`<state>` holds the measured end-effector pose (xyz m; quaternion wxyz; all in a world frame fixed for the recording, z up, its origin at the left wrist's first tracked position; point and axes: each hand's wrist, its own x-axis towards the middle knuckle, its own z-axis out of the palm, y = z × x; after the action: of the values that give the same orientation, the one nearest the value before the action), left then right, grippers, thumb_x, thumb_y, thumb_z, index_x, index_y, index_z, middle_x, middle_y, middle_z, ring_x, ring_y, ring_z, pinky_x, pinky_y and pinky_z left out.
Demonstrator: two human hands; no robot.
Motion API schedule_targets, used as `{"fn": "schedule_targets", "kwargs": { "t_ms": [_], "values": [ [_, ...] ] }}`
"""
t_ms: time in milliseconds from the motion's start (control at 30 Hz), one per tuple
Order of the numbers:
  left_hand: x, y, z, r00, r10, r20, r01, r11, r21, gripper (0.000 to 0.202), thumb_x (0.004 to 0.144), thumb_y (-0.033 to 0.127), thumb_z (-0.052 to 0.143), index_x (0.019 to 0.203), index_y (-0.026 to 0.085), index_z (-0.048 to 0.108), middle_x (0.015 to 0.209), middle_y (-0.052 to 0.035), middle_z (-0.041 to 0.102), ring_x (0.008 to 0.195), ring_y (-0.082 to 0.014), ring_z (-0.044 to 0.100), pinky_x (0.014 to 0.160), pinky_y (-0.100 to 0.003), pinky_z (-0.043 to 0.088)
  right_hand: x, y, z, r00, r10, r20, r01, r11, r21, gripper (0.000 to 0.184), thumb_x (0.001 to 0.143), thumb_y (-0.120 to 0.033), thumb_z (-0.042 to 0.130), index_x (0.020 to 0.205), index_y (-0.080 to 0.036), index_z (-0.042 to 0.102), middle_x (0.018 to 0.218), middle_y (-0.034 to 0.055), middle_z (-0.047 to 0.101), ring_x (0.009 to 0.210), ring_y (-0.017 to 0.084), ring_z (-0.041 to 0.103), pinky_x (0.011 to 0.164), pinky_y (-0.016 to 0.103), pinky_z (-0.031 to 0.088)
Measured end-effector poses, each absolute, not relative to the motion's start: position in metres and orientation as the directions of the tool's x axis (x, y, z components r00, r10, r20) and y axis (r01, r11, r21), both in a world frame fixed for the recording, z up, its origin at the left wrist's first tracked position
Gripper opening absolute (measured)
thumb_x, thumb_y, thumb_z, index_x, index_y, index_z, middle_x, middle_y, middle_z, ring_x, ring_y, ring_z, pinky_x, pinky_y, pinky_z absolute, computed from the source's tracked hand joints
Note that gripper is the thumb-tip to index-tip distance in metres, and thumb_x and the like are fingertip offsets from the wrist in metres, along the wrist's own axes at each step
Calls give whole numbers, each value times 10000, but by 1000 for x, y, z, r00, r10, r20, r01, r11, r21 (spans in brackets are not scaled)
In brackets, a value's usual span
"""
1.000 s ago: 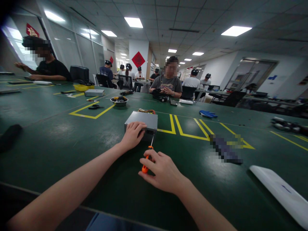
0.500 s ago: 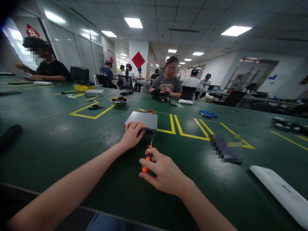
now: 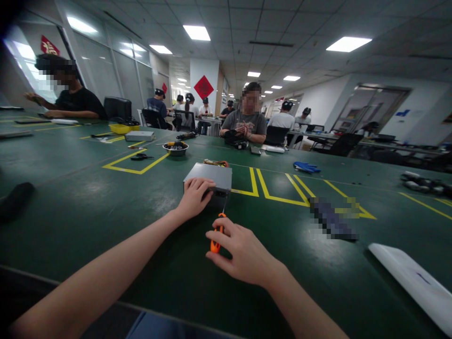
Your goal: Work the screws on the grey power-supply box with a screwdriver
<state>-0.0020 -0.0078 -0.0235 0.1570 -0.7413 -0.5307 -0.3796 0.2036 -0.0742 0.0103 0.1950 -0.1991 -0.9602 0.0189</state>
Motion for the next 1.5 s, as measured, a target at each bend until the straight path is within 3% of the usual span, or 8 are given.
{"fn": "schedule_targets", "kwargs": {
  "t_ms": [267,467,733,933,1167,1267,1367,1500],
  "values": [
    [-2,-8,-24,157,664,732,902,-398,168,226,846,200,447,1054,245,522,1131,-15,560,1060,-186,468,959,-372,261,205,-71,6,-784,426,452,388,904,-179,221,803,-359,563,900,-175,489,1033,97,595,884,190,603,730,317,501],
    [-2,-7,-23,153,668,728,899,-401,179,230,842,200,448,1054,248,523,1132,-17,560,1065,-186,467,953,-369,266,204,-73,11,-845,373,383,349,928,-134,324,835,-314,518,1137,-201,488,1135,98,548,983,201,571,813,340,478],
    [-3,-7,-24,156,665,730,899,-401,174,233,845,203,442,1058,247,524,1130,-19,558,1060,-186,468,952,-369,265,208,-68,5,-764,426,484,392,903,-176,293,775,-431,603,886,-187,485,1057,101,601,877,200,613,729,339,506],
    [-3,-7,-24,154,663,733,901,-398,171,228,848,205,442,1057,245,524,1131,-16,561,1059,-186,466,957,-369,260,205,-72,11,-833,384,398,347,923,-163,351,823,-316,542,1142,-194,462,1158,115,522,1028,206,549,832,349,477],
    [-3,-7,-24,153,663,733,900,-399,173,229,840,200,456,1054,247,522,1131,-12,561,1063,-183,465,963,-369,256,204,-71,6,-802,422,423,375,907,-193,233,790,-363,588,910,-187,493,1104,104,568,935,196,592,772,339,498],
    [-2,-7,-24,152,666,730,901,-397,175,235,836,199,462,1057,250,522,1128,-11,561,1070,-182,463,966,-372,254,205,-72,8,-802,429,416,362,903,-233,301,777,-336,595,1012,-184,484,1111,105,554,1001,199,563,817,334,484],
    [-2,-7,-24,148,669,728,902,-393,178,232,837,203,464,1056,251,524,1131,-12,561,1067,-183,465,966,-375,254,204,-73,9,-835,390,389,355,921,-161,356,817,-306,533,1150,-195,468,1160,113,519,988,197,564,813,340,481],
    [-2,-7,-24,143,671,727,902,-392,184,227,844,205,453,1053,252,527,1131,-16,563,1065,-184,467,965,-376,255,205,-70,5,-813,372,448,370,924,-98,291,820,-370,547,1043,-186,511,1101,108,566,914,205,594,766,357,491]
  ]
}}
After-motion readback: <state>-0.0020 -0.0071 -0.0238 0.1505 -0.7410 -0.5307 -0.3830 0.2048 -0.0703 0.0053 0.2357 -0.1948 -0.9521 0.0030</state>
